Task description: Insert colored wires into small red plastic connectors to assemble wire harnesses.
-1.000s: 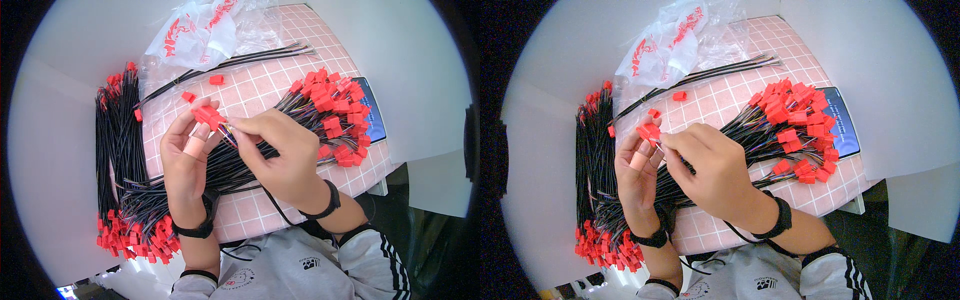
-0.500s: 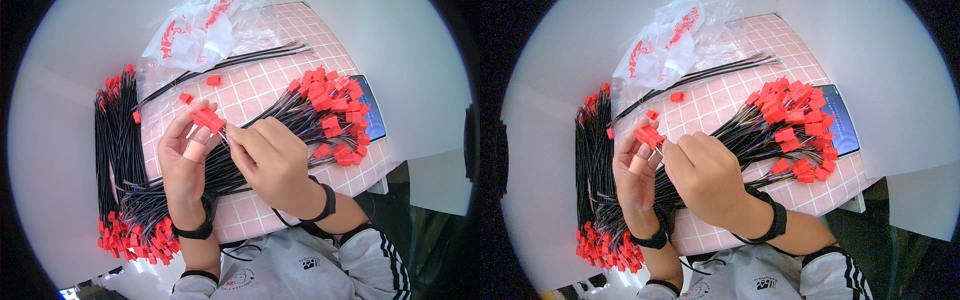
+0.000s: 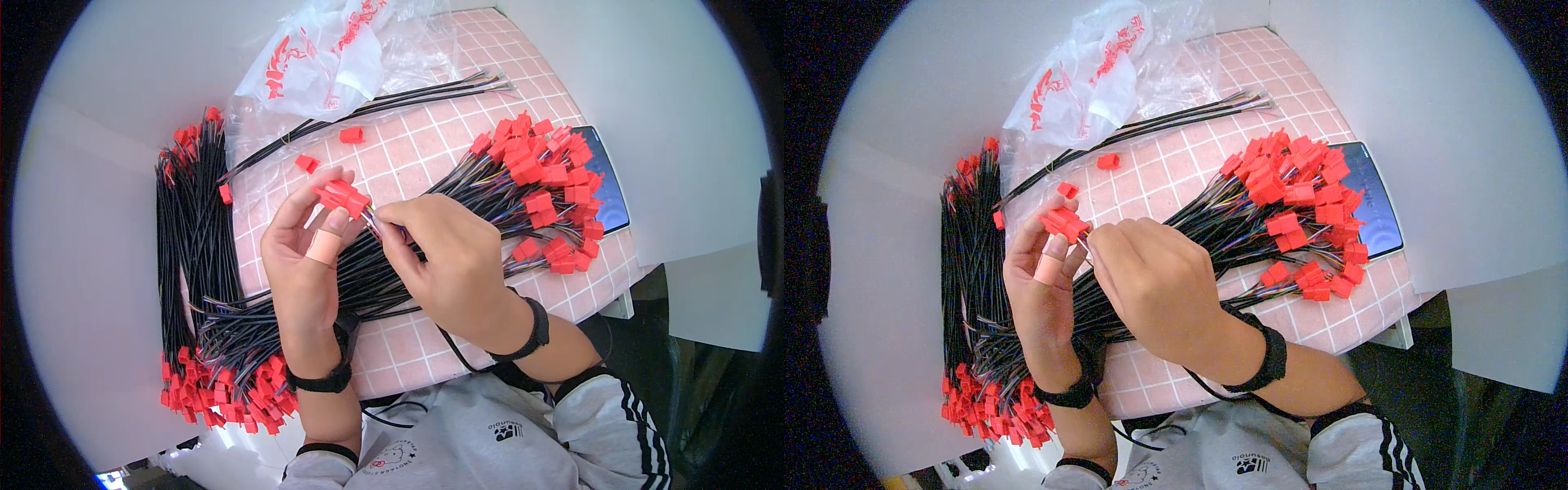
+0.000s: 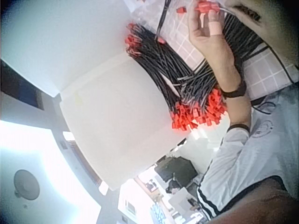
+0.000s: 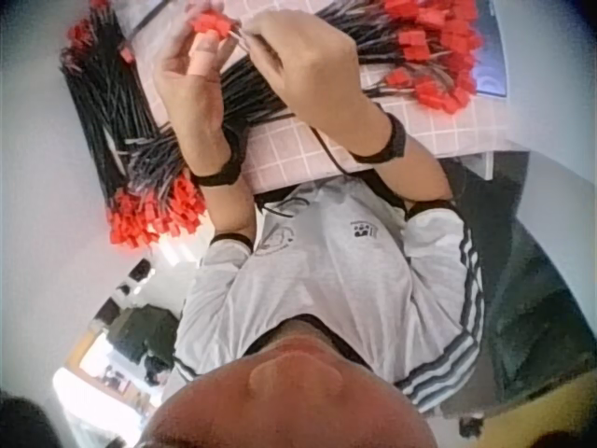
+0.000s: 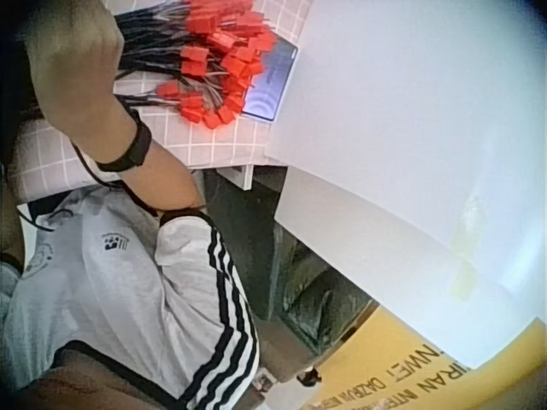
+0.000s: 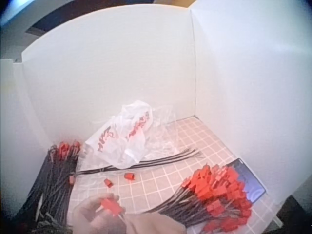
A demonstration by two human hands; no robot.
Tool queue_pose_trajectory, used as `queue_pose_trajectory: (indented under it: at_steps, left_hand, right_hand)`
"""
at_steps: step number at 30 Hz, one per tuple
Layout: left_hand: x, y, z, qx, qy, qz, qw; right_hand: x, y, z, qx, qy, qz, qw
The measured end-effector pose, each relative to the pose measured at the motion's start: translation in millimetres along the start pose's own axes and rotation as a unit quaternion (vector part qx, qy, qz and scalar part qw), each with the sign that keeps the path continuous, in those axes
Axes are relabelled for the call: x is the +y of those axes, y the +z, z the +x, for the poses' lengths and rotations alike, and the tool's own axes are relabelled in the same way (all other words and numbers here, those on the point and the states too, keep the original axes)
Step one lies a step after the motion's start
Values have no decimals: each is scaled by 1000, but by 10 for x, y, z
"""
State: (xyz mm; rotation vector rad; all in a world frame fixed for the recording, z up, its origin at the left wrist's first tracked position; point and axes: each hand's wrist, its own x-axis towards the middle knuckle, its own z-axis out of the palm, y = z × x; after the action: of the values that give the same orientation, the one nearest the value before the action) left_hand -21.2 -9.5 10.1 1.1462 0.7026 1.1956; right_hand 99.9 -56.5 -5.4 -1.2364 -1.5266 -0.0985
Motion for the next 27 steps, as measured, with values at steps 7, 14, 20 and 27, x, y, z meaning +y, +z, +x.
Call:
queue_pose_trajectory:
  at_steps: [7, 14, 20, 27]
  left_hand:
    - [10, 7, -8, 11, -9, 38, 999]
    - [13, 7, -4, 12, -3, 17, 1000]
    - [9, 10, -9, 11, -6, 28, 1000]
    - [19, -24, 6, 14, -5, 51, 999]
  right_hand:
    - [-4, -26, 27, -17, -4, 8, 1000]
    - [-30, -57, 56, -40, 124, 118, 984]
    - [1, -35, 30, -43, 71, 65, 994]
    - [-25, -131, 103, -119, 131, 127, 976]
